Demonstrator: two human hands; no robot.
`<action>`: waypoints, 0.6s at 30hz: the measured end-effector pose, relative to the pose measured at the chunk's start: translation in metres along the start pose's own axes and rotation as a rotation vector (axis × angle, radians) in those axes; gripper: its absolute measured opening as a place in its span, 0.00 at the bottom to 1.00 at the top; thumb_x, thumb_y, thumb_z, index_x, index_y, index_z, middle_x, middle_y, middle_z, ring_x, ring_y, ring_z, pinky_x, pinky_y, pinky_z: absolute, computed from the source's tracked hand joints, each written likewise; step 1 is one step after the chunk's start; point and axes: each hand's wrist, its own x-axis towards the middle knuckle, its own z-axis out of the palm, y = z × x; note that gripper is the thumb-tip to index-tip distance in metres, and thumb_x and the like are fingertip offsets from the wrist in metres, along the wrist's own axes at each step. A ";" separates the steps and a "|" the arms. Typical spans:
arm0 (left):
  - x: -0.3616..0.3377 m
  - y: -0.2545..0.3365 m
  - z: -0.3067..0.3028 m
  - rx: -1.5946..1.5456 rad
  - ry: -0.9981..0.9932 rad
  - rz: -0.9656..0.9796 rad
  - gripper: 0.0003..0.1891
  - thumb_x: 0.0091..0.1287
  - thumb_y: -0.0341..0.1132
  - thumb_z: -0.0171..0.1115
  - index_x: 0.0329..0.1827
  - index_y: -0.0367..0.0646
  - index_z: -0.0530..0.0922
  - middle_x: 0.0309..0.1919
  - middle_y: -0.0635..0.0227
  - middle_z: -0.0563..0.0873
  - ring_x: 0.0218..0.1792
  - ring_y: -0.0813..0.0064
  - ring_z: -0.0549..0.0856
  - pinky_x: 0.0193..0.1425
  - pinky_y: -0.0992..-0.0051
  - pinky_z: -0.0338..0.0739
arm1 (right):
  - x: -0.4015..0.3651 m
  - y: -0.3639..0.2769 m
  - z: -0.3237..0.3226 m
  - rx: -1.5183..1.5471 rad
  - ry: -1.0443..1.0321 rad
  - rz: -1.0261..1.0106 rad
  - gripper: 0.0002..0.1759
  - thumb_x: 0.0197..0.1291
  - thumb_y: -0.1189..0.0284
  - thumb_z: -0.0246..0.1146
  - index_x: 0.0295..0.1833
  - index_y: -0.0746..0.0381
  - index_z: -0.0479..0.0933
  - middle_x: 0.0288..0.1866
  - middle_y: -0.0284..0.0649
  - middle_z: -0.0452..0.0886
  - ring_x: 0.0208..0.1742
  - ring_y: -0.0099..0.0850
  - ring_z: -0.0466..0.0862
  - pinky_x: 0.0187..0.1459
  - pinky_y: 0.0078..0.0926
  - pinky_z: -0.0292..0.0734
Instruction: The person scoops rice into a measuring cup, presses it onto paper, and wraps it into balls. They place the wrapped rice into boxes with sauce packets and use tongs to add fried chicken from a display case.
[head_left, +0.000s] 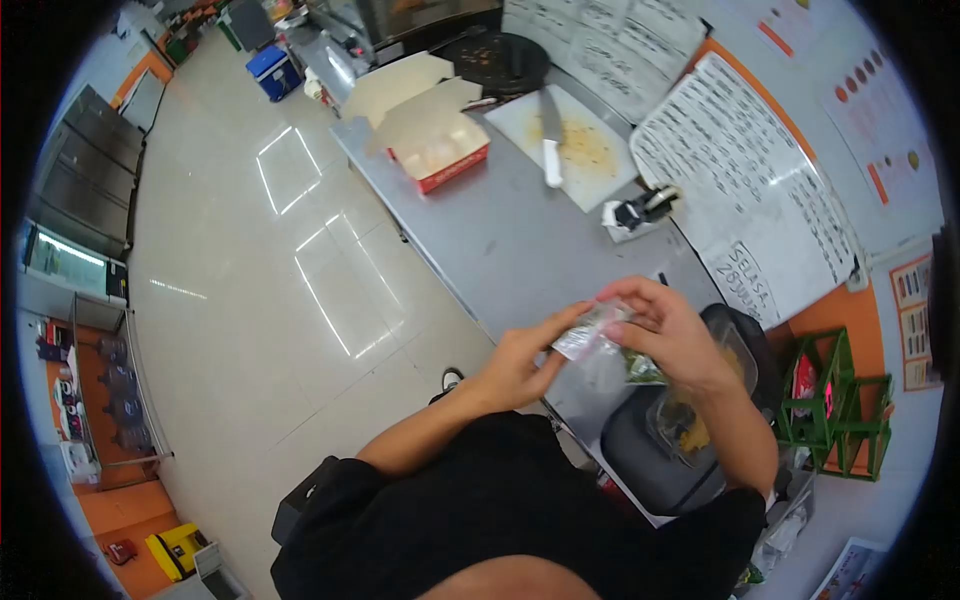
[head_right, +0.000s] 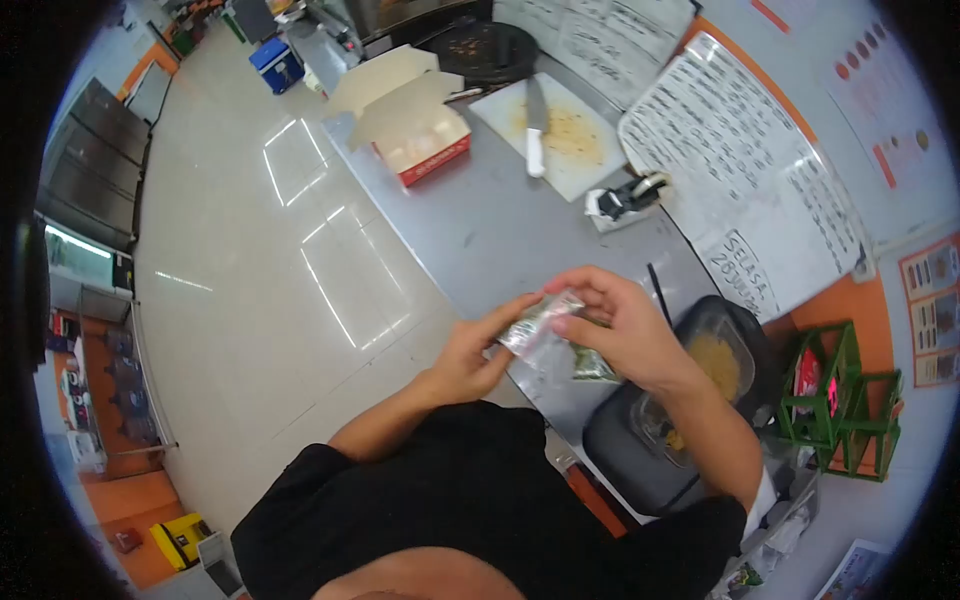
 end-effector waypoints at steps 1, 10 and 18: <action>-0.011 -0.007 -0.026 -0.035 0.074 -0.111 0.26 0.69 0.24 0.63 0.72 0.36 0.74 0.61 0.51 0.85 0.56 0.62 0.89 0.64 0.66 0.81 | 0.027 -0.003 0.020 0.102 -0.059 0.053 0.22 0.66 0.78 0.69 0.65 0.65 0.75 0.51 0.34 0.85 0.51 0.21 0.83 0.56 0.21 0.78; -0.035 -0.056 -0.218 -0.592 0.784 -0.486 0.13 0.78 0.39 0.62 0.53 0.38 0.85 0.45 0.65 0.89 0.47 0.75 0.89 0.46 0.69 0.90 | 0.248 0.039 0.076 0.178 0.004 -0.085 0.16 0.64 0.80 0.71 0.56 0.65 0.80 0.44 0.32 0.84 0.43 0.19 0.82 0.48 0.18 0.78; 0.081 -0.124 -0.376 0.068 0.926 -0.371 0.15 0.75 0.39 0.66 0.52 0.34 0.88 0.41 0.68 0.90 0.40 0.77 0.84 0.47 0.74 0.79 | 0.435 0.087 0.097 -0.071 0.317 -0.306 0.05 0.66 0.78 0.69 0.45 0.64 0.80 0.38 0.31 0.85 0.39 0.18 0.83 0.41 0.17 0.75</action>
